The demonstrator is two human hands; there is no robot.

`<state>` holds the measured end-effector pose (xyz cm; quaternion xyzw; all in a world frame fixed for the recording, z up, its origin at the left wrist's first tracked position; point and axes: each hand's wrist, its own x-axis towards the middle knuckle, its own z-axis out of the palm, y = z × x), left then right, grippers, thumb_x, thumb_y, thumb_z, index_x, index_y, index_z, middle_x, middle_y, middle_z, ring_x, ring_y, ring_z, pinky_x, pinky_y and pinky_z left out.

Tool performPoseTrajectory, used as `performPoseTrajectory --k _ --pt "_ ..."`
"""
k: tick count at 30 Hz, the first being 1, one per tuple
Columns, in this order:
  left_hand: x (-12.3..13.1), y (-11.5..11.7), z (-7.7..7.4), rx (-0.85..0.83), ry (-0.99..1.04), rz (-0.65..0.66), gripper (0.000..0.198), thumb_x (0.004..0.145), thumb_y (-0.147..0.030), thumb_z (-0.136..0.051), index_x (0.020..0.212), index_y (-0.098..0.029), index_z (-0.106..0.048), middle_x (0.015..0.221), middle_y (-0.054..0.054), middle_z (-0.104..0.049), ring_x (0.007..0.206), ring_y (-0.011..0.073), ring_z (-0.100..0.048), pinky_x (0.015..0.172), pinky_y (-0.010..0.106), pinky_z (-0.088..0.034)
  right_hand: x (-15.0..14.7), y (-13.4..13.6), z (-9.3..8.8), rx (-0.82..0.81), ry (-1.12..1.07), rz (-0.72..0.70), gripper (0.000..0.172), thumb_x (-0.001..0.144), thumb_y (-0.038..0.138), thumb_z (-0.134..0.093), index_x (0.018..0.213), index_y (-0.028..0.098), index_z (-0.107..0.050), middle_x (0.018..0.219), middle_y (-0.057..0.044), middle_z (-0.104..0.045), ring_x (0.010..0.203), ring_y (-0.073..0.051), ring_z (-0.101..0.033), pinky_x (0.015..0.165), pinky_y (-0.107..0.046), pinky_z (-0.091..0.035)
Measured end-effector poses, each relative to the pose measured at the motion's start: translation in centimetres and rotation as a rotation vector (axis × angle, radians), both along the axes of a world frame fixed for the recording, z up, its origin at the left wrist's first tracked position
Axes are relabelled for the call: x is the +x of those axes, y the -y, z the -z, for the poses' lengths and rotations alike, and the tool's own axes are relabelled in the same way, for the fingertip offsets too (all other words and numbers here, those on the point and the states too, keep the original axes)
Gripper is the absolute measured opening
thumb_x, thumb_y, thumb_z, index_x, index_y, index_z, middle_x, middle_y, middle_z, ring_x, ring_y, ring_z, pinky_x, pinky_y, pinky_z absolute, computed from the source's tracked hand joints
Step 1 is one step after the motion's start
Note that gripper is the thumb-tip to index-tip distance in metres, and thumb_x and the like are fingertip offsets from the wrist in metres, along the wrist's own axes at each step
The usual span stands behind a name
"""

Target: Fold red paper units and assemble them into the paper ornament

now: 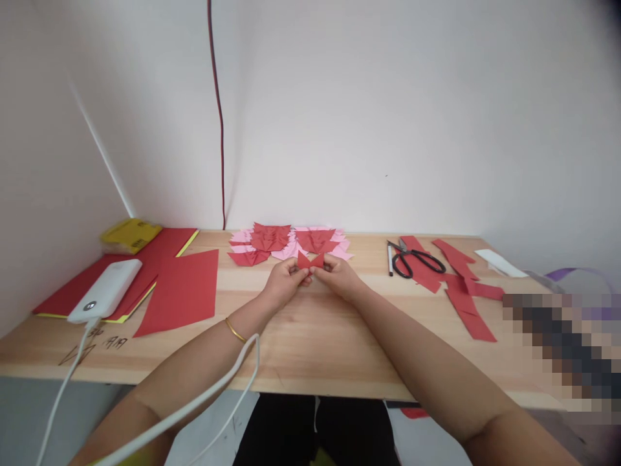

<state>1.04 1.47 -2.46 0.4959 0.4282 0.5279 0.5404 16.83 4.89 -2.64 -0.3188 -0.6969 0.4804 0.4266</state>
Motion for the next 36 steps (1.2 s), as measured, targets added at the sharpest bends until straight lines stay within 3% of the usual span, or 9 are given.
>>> performPoseTrajectory --k 8,14,23,27,32,36 --pt "-0.2 0.0 0.0 0.03 -0.12 -0.025 0.022 0.071 -0.031 -0.068 0.076 -0.014 -0.055 0.062 0.001 -0.062 0.058 0.012 -0.06 0.057 0.024 -0.047 -0.2 0.4 -0.6 -0.05 -0.01 0.035 0.016 0.075 0.033 -0.061 0.079 0.018 -0.062 0.077 0.0 -0.064 0.076 -0.016 -0.058 0.074 -0.03 -0.044" --pt "-0.3 0.0 -0.1 0.026 -0.104 0.066 0.029 0.07 -0.032 -0.07 0.089 -0.013 -0.06 0.071 0.004 -0.065 0.059 0.0122 -0.061 0.06 0.026 -0.048 -0.2 0.4 -0.4 -0.072 -0.064 0.059 0.018 0.075 0.036 -0.062 0.079 0.018 -0.062 0.079 0.0 -0.064 0.076 -0.016 -0.058 0.073 -0.029 -0.044" --pt "-0.3 -0.1 0.5 0.127 -0.209 0.041 0.019 0.071 -0.029 -0.067 0.078 -0.012 -0.062 0.065 0.001 -0.062 0.055 0.0098 -0.056 0.057 0.023 -0.043 -0.3 0.9 -0.6 -0.024 -0.047 0.064 0.023 0.075 0.041 -0.063 0.079 0.018 -0.062 0.077 -0.001 -0.065 0.075 -0.016 -0.058 0.075 -0.031 -0.045" --pt "-0.2 -0.3 0.4 0.094 -0.171 0.058 0.019 0.07 -0.028 -0.067 0.077 -0.012 -0.062 0.066 0.002 -0.063 0.054 0.0091 -0.056 0.057 0.023 -0.043 -0.1 0.9 -0.6 -0.005 -0.026 0.04 0.028 0.078 0.045 -0.058 0.074 0.018 -0.06 0.073 0.0 -0.064 0.073 -0.015 -0.057 0.074 -0.03 -0.044" --pt "0.3 -0.8 -0.7 -0.115 -0.026 0.094 0.024 0.071 -0.032 -0.069 0.076 -0.011 -0.06 0.068 0.005 -0.064 0.055 0.0116 -0.059 0.059 0.026 -0.049 0.1 0.2 -0.2 -0.072 0.017 0.142 0.036 0.078 0.053 -0.055 0.069 0.018 -0.055 0.066 0.001 -0.06 0.067 -0.014 -0.055 0.066 -0.027 -0.043" --pt "1.1 -1.2 -0.9 -0.108 0.077 -0.004 0.031 0.068 -0.037 -0.071 0.064 -0.013 -0.052 0.054 0.001 -0.057 0.053 0.0123 -0.058 0.059 0.028 -0.05 0.0 0.1 -0.3 -0.073 0.024 0.188 0.038 0.078 0.055 -0.054 0.068 0.018 -0.054 0.062 0.001 -0.058 0.062 -0.013 -0.052 0.063 -0.027 -0.042"
